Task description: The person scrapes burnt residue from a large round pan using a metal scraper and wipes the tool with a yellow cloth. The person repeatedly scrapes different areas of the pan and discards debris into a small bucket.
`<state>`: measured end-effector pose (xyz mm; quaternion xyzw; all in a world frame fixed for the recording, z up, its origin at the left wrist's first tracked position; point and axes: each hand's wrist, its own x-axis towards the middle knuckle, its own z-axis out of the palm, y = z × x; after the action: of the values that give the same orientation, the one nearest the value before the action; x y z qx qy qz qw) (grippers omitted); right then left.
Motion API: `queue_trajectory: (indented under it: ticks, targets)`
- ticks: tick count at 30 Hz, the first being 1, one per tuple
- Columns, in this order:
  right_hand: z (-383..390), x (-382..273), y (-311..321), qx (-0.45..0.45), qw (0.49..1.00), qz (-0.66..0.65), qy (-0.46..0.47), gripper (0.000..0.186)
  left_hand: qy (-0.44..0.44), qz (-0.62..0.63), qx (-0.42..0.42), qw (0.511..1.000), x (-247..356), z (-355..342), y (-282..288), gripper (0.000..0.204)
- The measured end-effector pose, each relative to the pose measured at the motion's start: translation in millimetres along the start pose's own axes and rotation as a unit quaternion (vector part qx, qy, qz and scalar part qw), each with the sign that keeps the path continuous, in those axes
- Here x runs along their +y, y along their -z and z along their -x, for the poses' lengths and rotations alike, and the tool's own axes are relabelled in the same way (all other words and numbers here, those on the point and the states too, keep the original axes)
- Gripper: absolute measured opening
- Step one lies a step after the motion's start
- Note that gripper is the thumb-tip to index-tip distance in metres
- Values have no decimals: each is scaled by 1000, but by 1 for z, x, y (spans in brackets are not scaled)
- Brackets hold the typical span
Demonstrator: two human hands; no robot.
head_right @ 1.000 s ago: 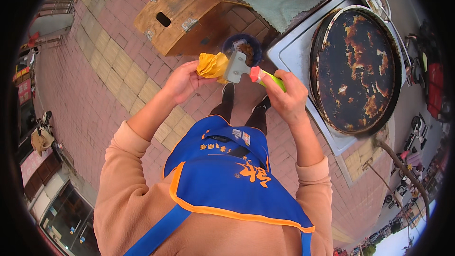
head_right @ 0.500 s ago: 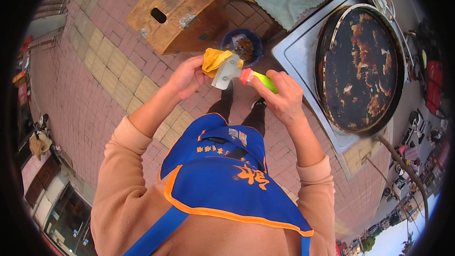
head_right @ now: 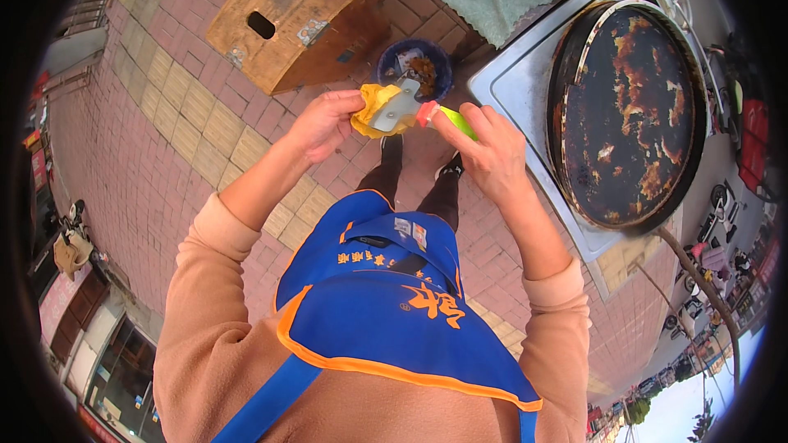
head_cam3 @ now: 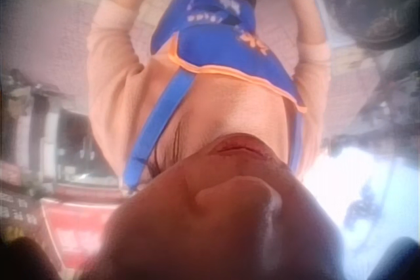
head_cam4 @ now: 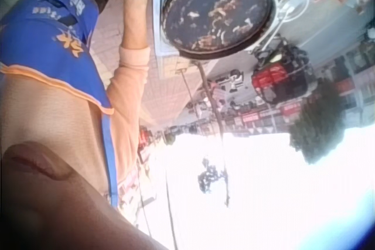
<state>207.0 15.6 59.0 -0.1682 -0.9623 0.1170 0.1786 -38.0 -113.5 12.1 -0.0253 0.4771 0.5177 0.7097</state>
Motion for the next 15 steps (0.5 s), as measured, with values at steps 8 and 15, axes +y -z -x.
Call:
queue_trajectory:
  ticks: [8,15]
  targets:
    - [-7,17,-14,-24,999,28,-7,60,7,-4,-4,1000,6,-8,6,24]
    - [-9,24,-20,-31,998,61,-6,61,13,-20,-4,1000,10,-12,13,23]
